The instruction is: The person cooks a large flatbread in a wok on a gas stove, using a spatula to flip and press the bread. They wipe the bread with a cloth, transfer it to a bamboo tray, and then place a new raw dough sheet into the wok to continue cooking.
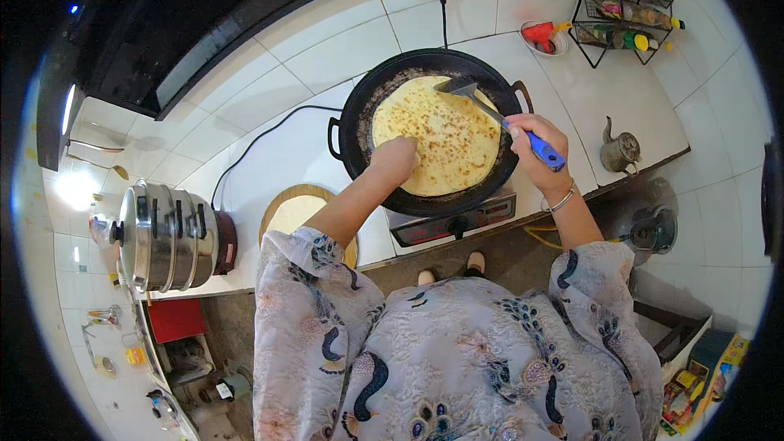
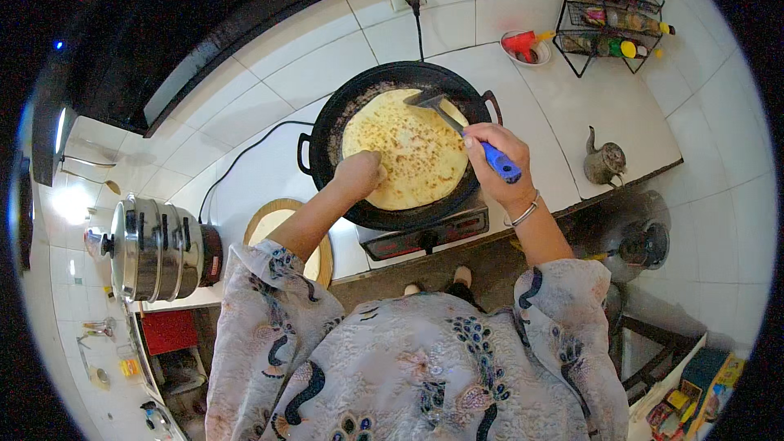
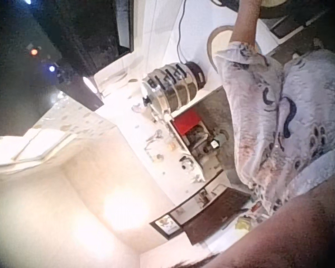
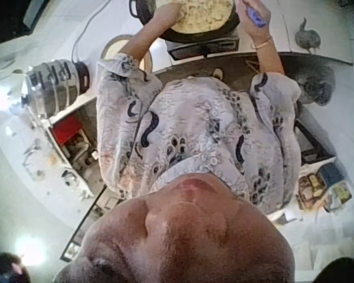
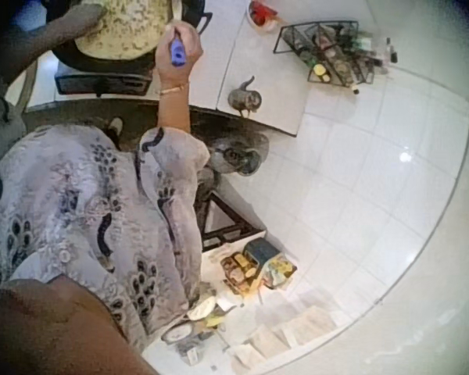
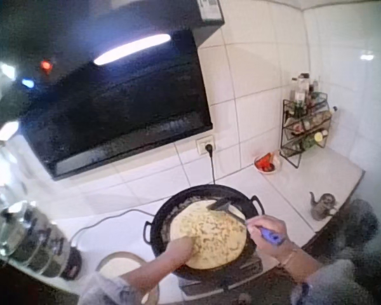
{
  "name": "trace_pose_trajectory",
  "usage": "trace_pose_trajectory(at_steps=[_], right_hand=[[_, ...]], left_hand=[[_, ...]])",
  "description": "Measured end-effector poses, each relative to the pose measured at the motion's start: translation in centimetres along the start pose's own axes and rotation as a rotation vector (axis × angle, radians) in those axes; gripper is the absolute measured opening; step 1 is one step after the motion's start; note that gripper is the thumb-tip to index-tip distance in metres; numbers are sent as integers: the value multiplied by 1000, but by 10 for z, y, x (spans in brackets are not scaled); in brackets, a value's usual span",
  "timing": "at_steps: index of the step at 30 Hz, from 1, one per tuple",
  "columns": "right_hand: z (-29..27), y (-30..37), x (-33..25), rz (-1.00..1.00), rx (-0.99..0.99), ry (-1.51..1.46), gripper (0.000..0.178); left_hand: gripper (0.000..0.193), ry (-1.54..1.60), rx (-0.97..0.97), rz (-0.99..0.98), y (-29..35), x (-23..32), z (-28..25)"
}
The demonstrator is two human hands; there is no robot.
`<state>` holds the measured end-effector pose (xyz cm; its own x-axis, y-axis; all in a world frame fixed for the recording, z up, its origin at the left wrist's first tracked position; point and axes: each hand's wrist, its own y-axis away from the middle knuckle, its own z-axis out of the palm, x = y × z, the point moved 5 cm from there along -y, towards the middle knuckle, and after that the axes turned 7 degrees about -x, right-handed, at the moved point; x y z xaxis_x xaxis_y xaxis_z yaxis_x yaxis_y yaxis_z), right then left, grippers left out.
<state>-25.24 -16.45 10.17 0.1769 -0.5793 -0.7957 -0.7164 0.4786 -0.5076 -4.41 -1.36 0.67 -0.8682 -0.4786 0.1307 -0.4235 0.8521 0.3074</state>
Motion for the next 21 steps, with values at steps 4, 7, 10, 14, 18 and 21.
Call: trace_pose_trajectory(at_steps=[4, 7, 10, 14, 18, 21], right_hand=[[-8, 15, -28, -75, 16, 199, 6], [-16, 40, -58, -72, 32, 266, 5], [-14, 69, -96, -49, -35, 308, 4], [-30, 82, -106, 163, -90, 54, 5], [-35, 64, -97, 107, -69, 9, 8], [-20, 36, -60, 14, 20, 48, 9]], left_hand=[[21, -98, -27, -96, -29, -33, 7], [17, -261, 138, -77, -46, -51, -17], [14, -252, 236, -88, -84, -73, -31], [14, -55, 461, -173, -80, -70, -90], [17, -13, 348, -82, -56, -57, -79], [20, -28, 38, -78, -9, -26, -49]])
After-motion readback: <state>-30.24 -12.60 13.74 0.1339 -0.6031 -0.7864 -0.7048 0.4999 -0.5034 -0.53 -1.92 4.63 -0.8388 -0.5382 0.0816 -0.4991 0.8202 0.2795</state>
